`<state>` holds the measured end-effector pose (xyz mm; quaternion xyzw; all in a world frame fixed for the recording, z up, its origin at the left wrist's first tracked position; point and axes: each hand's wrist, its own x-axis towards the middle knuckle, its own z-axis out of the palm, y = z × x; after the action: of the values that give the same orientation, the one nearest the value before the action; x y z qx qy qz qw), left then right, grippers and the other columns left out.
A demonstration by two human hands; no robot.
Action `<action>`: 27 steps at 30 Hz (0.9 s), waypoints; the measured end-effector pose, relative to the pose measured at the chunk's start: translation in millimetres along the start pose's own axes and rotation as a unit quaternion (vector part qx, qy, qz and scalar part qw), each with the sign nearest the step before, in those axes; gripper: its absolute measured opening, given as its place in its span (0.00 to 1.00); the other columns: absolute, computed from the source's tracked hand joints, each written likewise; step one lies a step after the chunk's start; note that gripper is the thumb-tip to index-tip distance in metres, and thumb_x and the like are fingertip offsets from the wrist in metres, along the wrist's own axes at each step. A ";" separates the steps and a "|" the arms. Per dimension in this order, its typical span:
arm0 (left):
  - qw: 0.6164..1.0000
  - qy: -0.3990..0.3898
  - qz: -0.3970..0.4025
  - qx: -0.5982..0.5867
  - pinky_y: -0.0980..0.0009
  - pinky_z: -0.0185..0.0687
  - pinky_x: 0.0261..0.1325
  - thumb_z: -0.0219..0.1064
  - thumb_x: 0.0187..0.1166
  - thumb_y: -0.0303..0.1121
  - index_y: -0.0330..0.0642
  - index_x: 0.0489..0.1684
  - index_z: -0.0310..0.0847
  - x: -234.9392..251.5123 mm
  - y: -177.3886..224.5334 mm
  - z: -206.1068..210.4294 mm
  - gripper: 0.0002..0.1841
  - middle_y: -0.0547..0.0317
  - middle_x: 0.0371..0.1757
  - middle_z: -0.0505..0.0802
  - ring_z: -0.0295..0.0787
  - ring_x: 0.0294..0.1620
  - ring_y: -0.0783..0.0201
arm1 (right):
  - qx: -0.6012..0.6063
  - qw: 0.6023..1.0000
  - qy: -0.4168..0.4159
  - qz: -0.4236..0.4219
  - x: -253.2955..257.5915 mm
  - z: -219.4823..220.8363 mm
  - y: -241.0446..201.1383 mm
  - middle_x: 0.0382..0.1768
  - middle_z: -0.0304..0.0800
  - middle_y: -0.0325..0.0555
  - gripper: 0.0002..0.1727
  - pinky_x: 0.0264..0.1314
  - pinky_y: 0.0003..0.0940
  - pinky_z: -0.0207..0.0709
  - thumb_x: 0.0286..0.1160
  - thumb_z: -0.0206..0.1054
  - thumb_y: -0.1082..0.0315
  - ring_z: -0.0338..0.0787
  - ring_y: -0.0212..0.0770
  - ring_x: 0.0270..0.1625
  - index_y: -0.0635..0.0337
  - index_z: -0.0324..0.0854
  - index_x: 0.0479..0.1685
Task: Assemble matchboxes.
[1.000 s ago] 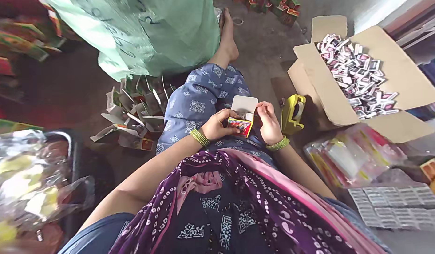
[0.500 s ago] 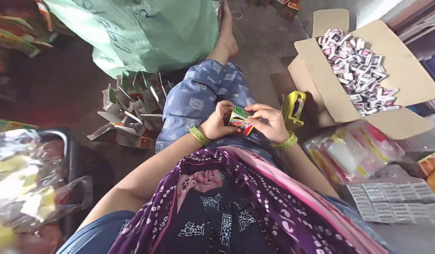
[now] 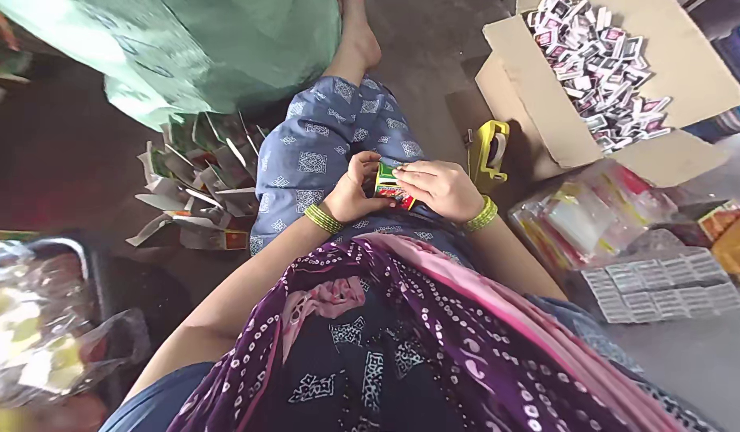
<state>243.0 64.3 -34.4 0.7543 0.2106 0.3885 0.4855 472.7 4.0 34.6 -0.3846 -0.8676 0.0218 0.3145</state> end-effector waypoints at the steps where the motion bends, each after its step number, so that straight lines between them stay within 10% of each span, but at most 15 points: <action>1: 1.000 -0.003 -0.001 0.000 0.60 0.88 0.69 0.89 0.51 0.28 0.27 0.77 0.55 0.2 -0.3 -0.5 0.52 0.43 0.61 0.91 0.92 0.62 0.59 | 0.010 1.000 -0.007 0.002 0.9 -1.9 -0.1 0.54 0.96 0.48 0.11 0.67 0.36 0.86 0.80 0.69 0.68 0.94 0.42 0.60 0.58 0.94 0.54; 19: 1.000 0.026 -0.013 0.007 0.61 0.92 0.61 0.83 0.59 0.24 0.37 0.76 0.64 -3.4 3.3 4.8 0.41 0.46 0.69 0.85 0.91 0.60 0.59 | 0.009 0.998 0.038 0.038 -27.2 18.9 -6.3 0.64 0.93 0.50 0.18 0.79 0.42 0.79 0.82 0.58 0.77 0.87 0.49 0.74 0.63 0.88 0.64; 27: 0.999 0.045 -0.002 -0.021 0.57 0.83 0.73 0.70 0.80 0.31 0.34 0.62 0.82 -3.7 -1.7 -4.9 0.16 0.45 0.72 0.84 0.83 0.73 0.56 | 0.006 0.899 0.112 0.424 -92.3 -44.6 61.0 0.62 0.91 0.52 0.16 0.61 0.43 0.87 0.86 0.63 0.63 0.93 0.42 0.58 0.60 0.86 0.65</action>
<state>237.0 65.2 -36.2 0.7252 0.2254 0.4254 0.4922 584.4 -25.1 4.4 -0.7142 -0.5815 0.1150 0.3724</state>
